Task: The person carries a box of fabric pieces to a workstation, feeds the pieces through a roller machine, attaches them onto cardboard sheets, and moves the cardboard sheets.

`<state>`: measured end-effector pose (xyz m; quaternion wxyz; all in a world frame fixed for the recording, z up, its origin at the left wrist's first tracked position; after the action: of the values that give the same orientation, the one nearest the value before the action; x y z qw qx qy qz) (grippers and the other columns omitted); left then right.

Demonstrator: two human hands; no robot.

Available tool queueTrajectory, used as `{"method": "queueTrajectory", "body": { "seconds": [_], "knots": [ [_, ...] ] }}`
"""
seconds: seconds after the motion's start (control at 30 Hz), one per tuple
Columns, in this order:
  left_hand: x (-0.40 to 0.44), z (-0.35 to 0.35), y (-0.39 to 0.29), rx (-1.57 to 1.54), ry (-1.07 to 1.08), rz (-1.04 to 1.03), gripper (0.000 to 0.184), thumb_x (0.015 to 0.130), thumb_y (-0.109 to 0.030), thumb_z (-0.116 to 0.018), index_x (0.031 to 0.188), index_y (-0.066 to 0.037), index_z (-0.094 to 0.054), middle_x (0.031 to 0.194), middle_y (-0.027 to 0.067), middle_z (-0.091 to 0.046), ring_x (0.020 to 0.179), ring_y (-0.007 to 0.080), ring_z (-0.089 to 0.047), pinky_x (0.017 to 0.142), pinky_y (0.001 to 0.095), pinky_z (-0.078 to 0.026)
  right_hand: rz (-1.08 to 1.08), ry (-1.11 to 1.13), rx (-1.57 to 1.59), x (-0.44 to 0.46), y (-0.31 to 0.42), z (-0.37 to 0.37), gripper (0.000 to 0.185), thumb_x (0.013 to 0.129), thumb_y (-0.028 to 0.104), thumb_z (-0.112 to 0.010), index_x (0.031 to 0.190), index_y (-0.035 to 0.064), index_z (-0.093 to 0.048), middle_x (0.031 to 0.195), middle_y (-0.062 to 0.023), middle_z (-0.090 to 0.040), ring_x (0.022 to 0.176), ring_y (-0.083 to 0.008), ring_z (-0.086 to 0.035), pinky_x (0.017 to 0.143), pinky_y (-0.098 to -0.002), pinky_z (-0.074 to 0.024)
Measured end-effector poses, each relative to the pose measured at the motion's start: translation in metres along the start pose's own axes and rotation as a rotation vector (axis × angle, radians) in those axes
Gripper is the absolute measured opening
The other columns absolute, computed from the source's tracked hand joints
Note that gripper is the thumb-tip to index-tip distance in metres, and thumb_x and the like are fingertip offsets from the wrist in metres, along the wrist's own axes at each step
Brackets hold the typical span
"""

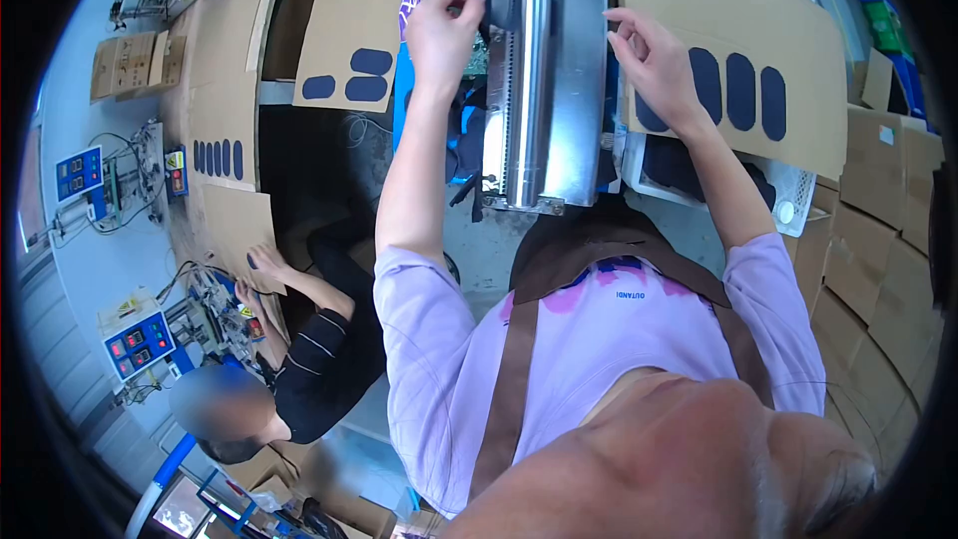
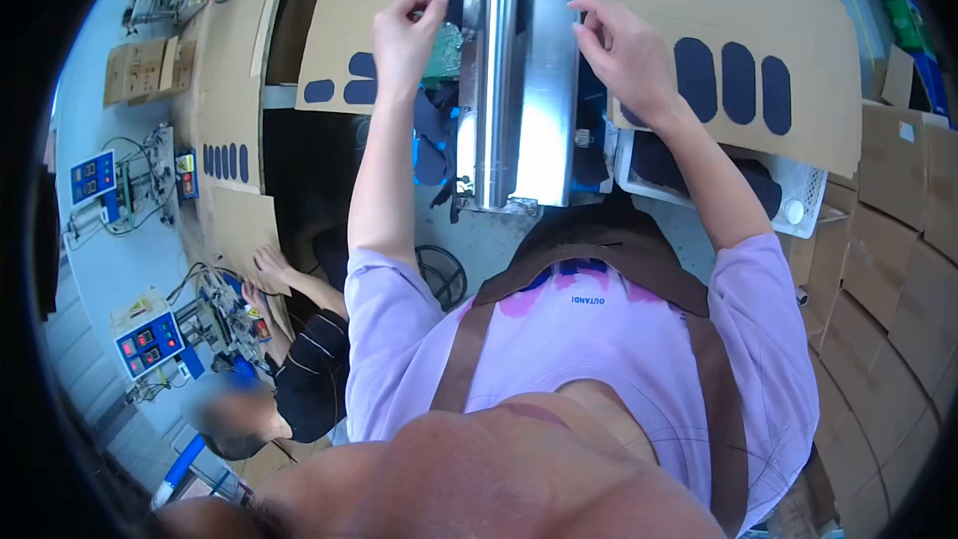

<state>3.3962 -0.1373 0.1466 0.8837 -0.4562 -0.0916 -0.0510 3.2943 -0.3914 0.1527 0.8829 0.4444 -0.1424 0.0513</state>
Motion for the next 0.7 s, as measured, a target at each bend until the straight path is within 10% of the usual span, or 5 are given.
{"method": "queueTrajectory", "body": {
  "seconds": [0.2,0.37,0.57,0.7],
  "knots": [
    [-0.016,0.022,-0.044,0.328,-0.182,-0.127,0.018,0.081,-0.023,-0.073,0.086,-0.006,-0.075,0.077,0.0095,-0.067,0.066,0.0244,-0.064,0.065,0.0354,-0.05,-0.098,0.14,0.306,-0.034,-0.013,0.025,0.02,0.091,0.007,-0.063,0.111,0.004,-0.066,0.075,-0.0014,-0.06,0.058,-0.0058,-0.047,0.054,-0.0239,-0.0396],
    [-0.059,-0.007,-0.128,0.703,-0.236,-0.562,0.007,0.082,-0.011,-0.072,0.088,-0.006,-0.072,0.082,0.007,-0.066,0.073,0.0236,-0.064,0.065,0.0356,-0.05,-0.368,0.476,0.829,-0.063,-0.035,0.022,0.03,0.1,0.025,-0.055,0.125,0.0088,-0.062,0.104,-0.0041,-0.068,0.089,-0.0103,-0.063,0.075,-0.0251,-0.0505],
    [-0.146,-0.112,-0.212,0.467,0.151,-0.93,0.019,0.074,-0.004,-0.074,0.092,-0.005,-0.069,0.088,0.0082,-0.064,0.077,0.0253,-0.062,0.067,0.0369,-0.05,-0.701,0.45,1.995,-0.091,-0.068,0.029,0.061,0.101,0.047,-0.045,0.144,0.0048,-0.038,0.139,-0.0158,-0.051,0.122,-0.0268,-0.055,0.106,-0.0404,-0.0419],
    [-0.185,-0.177,-0.232,0.243,0.397,-1.018,0.034,0.07,0.001,-0.073,0.104,-0.003,-0.069,0.1,0.0088,-0.063,0.076,0.0239,-0.06,0.064,0.035,-0.049,-0.691,0.192,1.988,-0.099,-0.1,0.09,0.053,0.102,0.04,-0.043,0.139,0.0026,-0.043,0.13,-0.0162,-0.057,0.117,-0.0312,-0.058,0.099,-0.0444,-0.0478]
  ]
}}
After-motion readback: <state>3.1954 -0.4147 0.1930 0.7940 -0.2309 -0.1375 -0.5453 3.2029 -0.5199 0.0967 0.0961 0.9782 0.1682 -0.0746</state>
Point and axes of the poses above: each hand's wrist, its own x-axis towards the middle knuckle, its own z-axis out of the back of the hand, y = z × x, the point moved 6 cm from there along x, towards the middle knuckle
